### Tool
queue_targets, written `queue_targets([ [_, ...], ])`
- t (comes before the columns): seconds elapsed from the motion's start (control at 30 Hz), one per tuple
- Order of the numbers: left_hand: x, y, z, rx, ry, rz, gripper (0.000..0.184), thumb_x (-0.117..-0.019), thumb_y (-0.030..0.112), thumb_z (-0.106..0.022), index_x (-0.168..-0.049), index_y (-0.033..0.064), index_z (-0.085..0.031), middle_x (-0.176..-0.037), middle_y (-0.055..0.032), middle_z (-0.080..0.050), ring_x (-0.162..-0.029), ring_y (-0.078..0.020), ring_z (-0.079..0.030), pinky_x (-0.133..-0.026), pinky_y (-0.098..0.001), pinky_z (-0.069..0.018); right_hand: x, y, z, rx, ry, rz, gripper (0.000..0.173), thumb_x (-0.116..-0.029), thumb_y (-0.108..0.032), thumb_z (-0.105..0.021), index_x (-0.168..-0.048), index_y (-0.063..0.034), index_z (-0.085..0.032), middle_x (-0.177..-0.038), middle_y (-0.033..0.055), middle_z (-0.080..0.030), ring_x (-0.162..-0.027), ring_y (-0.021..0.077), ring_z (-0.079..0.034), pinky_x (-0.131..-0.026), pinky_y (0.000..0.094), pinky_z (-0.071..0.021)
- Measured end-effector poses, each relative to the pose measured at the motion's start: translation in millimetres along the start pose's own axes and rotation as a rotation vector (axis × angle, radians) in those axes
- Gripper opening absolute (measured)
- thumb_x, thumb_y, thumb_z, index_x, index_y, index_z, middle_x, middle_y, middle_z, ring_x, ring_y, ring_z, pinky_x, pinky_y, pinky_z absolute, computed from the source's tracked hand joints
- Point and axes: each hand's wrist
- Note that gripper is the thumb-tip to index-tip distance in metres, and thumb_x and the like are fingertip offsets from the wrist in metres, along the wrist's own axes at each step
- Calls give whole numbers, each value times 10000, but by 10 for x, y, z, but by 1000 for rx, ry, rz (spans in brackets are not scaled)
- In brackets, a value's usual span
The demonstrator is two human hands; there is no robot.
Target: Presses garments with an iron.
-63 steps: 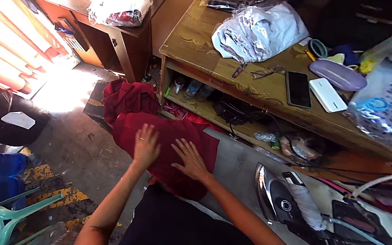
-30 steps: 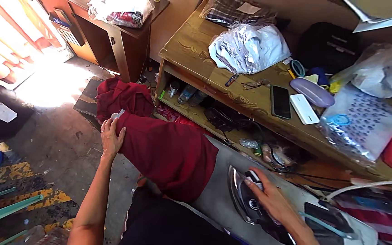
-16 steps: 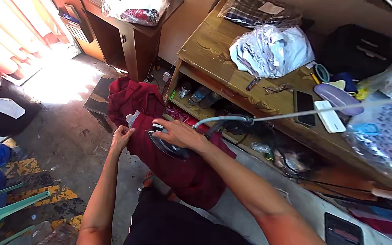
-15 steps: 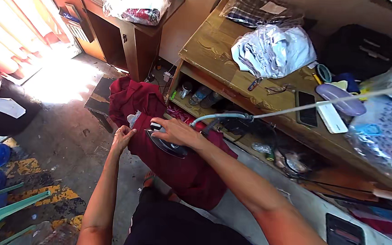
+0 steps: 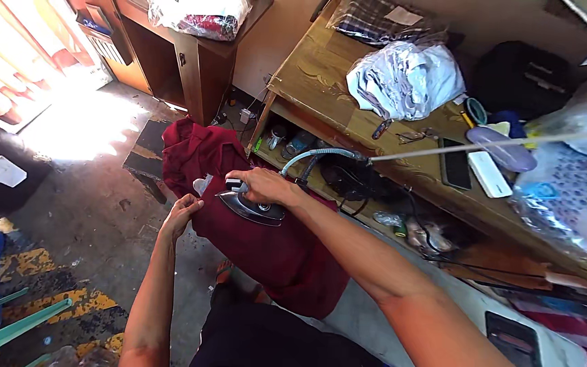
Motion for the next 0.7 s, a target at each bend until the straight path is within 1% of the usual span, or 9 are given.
queue_targets([
  [0.07,-17,11,-2,-6,3,7,121,-1005,103,-614,-912,55,-553,-791,-35,-630,-732,-133,-640,-727,-322,-575,-69,92,20,-101,27,-120,602,-880,-168,-733,-1445,-266,-554,-1095,187,-721,-1013,413,-694,-838,650,-535],
  [0.2,-1,8,-9,-33,10,4,130,-1000,117,-615,-905,58,-548,-795,-35,-624,-729,-133,-634,-720,-318,-570,-68,437,12,-200,123,-277,574,-839,-139,-768,-1381,-112,-581,-1170,211,-696,-1092,416,-671,-903,645,-525],
  [0.37,-19,158,-146,-418,141,-48,293,-990,314,-648,-1022,23,-632,-862,-52,-621,-786,-111,-603,-760,-311,-515,435,444,189,-137,123,-245,575,-889,-195,-746,-1430,-167,-553,-1103,193,-713,-1025,395,-692,-871,616,-535],
  [0.47,-109,217,-189,-627,177,-80,299,-987,322,-648,-984,23,-659,-959,-121,-624,-925,-217,-601,-865,-412,-489,678,264,232,-102,122,-196,567,-887,-209,-746,-1424,-258,-569,-1036,135,-730,-941,354,-707,-798,600,-550],
  [0.53,-83,332,-260,-822,278,-178,321,-952,323,-692,-1054,18,-679,-1104,-197,-649,-1100,-346,-606,-1009,-522,-468,724,114,165,-66,121,-147,548,-886,-234,-756,-1403,-297,-585,-972,103,-731,-868,332,-707,-728,590,-557],
  [0.57,-55,377,-320,-925,319,-269,362,-923,341,-719,-1072,13,-686,-1147,-227,-644,-1142,-405,-592,-1030,-573,-452,718,40,123,-50,99,-129,547,-887,-224,-747,-1403,-303,-581,-960,101,-729,-856,331,-706,-717,587,-556],
  [0.63,-3,388,-418,-1053,231,-443,416,-881,421,-757,-1073,54,-715,-1213,-188,-657,-1203,-407,-576,-1040,-605,-441,675,-74,13,-19,29,-86,522,-906,-209,-716,-1399,-305,-573,-930,101,-720,-833,330,-698,-699,573,-549],
  [0.67,9,366,-444,-1115,126,-457,502,-839,509,-777,-1150,118,-725,-1321,-130,-643,-1308,-378,-528,-1094,-612,-398,645,-101,-52,-4,-6,-71,521,-913,-196,-696,-1407,-309,-571,-919,111,-716,-829,338,-695,-694,575,-544],
  [0.7,21,345,-451,-1195,18,-393,669,-788,614,-779,-1309,206,-680,-1487,-58,-554,-1455,-351,-397,-1174,-631,-292,617,-108,-116,16,-31,-58,515,-928,-189,-672,-1416,-315,-566,-919,121,-716,-839,347,-697,-698,575,-542],
])
Point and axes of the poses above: each hand's wrist, its own x-axis away from the middle knuckle, its own z-axis out of the back of the hand, y = z × x
